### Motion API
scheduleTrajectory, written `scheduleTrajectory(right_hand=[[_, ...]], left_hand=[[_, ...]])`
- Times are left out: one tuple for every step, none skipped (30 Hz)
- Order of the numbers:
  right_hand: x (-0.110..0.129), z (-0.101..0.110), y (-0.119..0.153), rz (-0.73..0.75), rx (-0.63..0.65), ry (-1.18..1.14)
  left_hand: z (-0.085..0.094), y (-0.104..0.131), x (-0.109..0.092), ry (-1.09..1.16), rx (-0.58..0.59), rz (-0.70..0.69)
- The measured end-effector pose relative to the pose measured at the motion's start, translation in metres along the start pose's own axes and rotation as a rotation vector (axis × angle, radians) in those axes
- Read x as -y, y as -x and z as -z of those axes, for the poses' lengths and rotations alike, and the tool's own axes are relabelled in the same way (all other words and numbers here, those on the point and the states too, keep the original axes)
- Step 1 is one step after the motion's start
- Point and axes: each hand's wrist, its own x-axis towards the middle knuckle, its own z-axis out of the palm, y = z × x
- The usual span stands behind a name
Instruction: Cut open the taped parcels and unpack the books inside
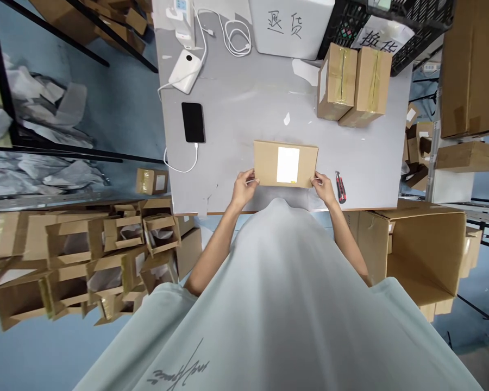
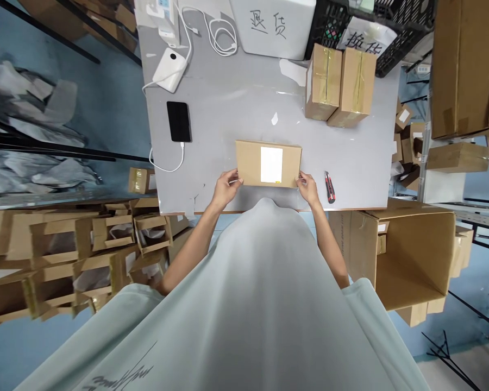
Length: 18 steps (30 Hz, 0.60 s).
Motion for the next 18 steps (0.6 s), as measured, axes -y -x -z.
scheduleTrajectory(right_hand=[[0.001,0.001,-0.002,0.004,0.006,0.013],[0.002,0.001,-0.004,0.008,0.010,0.026],[0.002,0.000,-0.006,0.009,0.013,0.038],[0.001,-0.002,-0.007,0.006,0.016,0.049],[0.000,-0.004,-0.009,-0.003,0.021,0.058],[-0.002,-0.006,-0.010,-0.015,0.025,0.063],[-0.004,-0.008,-0.011,-0.029,0.027,0.063],[-0.006,-0.009,-0.011,-0.042,0.025,0.053],[-0.009,-0.011,-0.010,-0.054,0.018,0.034],[-0.012,-0.011,-0.010,-0.064,0.008,0.006],[-0.015,-0.011,-0.008,-0.075,-0.004,-0.027],[-0.018,-0.010,-0.006,-0.092,-0.012,-0.060],[-0.022,-0.009,-0.004,-0.115,-0.017,-0.083],[-0.025,-0.008,-0.001,-0.143,-0.019,-0.095],[-0.027,-0.008,0.002,-0.170,-0.017,-0.096],[-0.030,-0.007,0.004,-0.190,-0.013,-0.089],[-0.032,-0.008,0.007,-0.200,-0.009,-0.080],[-0.033,-0.009,0.009,-0.200,-0.004,-0.071]], left_hand=[[0.000,-0.001,-0.001,-0.004,0.004,0.000],[0.000,-0.002,-0.002,-0.009,0.007,0.005],[-0.001,-0.003,-0.003,-0.013,0.010,0.018],[-0.003,-0.003,-0.003,-0.014,0.010,0.039],[-0.004,-0.003,-0.002,-0.012,0.008,0.063],[-0.006,-0.002,-0.001,-0.009,0.004,0.087],[-0.008,-0.002,0.000,-0.005,-0.001,0.107],[-0.010,-0.001,0.001,-0.001,-0.006,0.121],[-0.011,0.000,0.003,0.009,-0.010,0.132],[-0.012,0.002,0.005,0.025,-0.013,0.141],[-0.012,0.003,0.007,0.044,-0.014,0.151],[-0.012,0.005,0.009,0.063,-0.014,0.164],[-0.012,0.006,0.011,0.080,-0.015,0.180],[-0.011,0.008,0.013,0.090,-0.015,0.194],[-0.011,0.009,0.015,0.092,-0.016,0.206],[-0.011,0.010,0.017,0.085,-0.017,0.213],[-0.011,0.011,0.019,0.079,-0.016,0.219],[-0.012,0.012,0.020,0.073,-0.014,0.225]])
